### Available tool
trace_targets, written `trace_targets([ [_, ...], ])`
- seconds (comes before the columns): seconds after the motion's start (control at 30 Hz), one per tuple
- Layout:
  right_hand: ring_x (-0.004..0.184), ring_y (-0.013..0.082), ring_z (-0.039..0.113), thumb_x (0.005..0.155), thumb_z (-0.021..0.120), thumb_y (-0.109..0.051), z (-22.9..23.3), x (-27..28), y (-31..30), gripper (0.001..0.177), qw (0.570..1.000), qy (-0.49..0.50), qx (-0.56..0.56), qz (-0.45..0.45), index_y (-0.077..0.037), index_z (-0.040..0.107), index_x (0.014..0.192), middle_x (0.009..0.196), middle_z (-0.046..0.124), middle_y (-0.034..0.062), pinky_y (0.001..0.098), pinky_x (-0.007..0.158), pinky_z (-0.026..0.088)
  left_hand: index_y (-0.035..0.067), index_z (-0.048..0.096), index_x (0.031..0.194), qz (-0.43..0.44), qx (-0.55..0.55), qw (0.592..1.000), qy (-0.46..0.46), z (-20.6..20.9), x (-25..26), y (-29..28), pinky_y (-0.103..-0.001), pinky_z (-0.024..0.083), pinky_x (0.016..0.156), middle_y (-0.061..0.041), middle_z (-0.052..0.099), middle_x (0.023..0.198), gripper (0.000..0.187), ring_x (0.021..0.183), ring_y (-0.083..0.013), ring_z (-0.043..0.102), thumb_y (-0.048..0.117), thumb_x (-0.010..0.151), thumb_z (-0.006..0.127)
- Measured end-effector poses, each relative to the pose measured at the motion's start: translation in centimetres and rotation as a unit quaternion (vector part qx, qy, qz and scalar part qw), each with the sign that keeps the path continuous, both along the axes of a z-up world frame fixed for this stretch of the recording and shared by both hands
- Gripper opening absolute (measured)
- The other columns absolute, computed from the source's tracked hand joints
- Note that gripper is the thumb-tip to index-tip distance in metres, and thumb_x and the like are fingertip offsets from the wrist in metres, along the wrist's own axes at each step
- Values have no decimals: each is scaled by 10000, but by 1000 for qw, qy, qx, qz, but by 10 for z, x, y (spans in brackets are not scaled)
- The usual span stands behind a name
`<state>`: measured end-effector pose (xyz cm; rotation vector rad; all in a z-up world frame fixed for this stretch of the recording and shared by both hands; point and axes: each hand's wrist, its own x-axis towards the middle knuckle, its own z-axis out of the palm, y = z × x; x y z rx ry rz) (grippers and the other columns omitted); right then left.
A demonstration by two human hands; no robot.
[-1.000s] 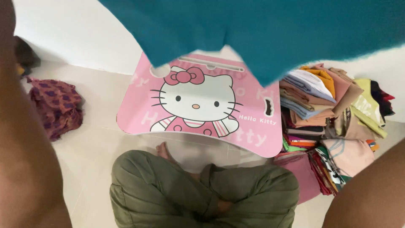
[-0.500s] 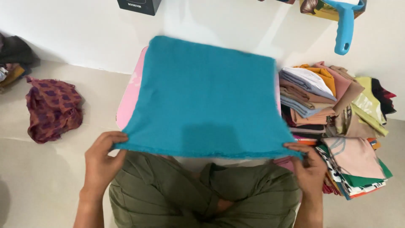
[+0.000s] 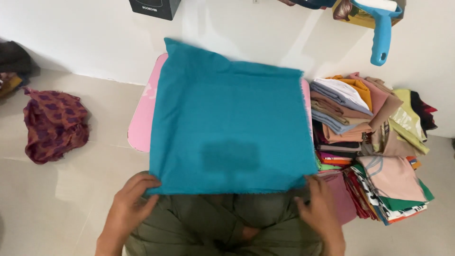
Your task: Folding a teal cloth and using a lint roller to clean it on a small pink table.
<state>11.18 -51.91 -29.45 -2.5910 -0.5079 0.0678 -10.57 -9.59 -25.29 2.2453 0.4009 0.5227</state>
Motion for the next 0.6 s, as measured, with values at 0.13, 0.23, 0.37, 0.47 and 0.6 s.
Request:
trace_targets([
  [0.13, 1500, 416, 350, 790, 826, -470, 62, -64, 123, 1020, 961, -10, 177, 211, 24, 340, 1538, 1607, 365, 252, 512, 1190, 308, 94, 717, 1036, -77, 108, 989, -66, 26, 21, -41, -338, 577, 830, -19, 706, 1143, 329, 949, -220, 723, 37, 716, 767],
  [0.23, 1457, 429, 460, 745, 810, -148, 45, -92, 199, 921, 921, -132, 262, 256, 31, 349, 1522, 1593, 402, 260, 519, 1218, 355, 76, 698, 1057, -160, 167, 963, -138, 45, 46, -67, -379, 562, 775, -61, 676, 1104, 340, 872, -283, 684, 75, 722, 758],
  [0.37, 1114, 368, 717, 821, 640, 0, 46, -62, 226, 541, 889, -183, 340, 246, 66, 551, 1351, 1305, 677, 221, 415, 963, 574, -1, 679, 1070, -189, 180, 946, -193, 57, 73, -72, -398, 533, 886, -124, 652, 1173, 337, 1004, -313, 653, 20, 734, 683],
  [0.47, 973, 329, 738, 640, 655, 41, 51, -37, 225, 571, 903, -130, 354, 206, -4, 655, 1209, 1151, 745, 134, 377, 851, 580, 60, 663, 1133, -149, 144, 951, -227, 39, 101, -54, -399, 540, 940, -106, 642, 1290, 439, 1113, -309, 657, 42, 696, 696],
  [0.6, 896, 336, 776, 884, 667, 62, 73, -16, 209, 317, 896, -139, 379, 185, -100, 763, 1139, 945, 785, 87, 462, 728, 658, 90, 614, 1356, -146, 209, 931, -261, 10, 156, -25, -557, 424, 1099, -136, 620, 1371, 703, 1324, -386, 564, -2, 663, 687],
])
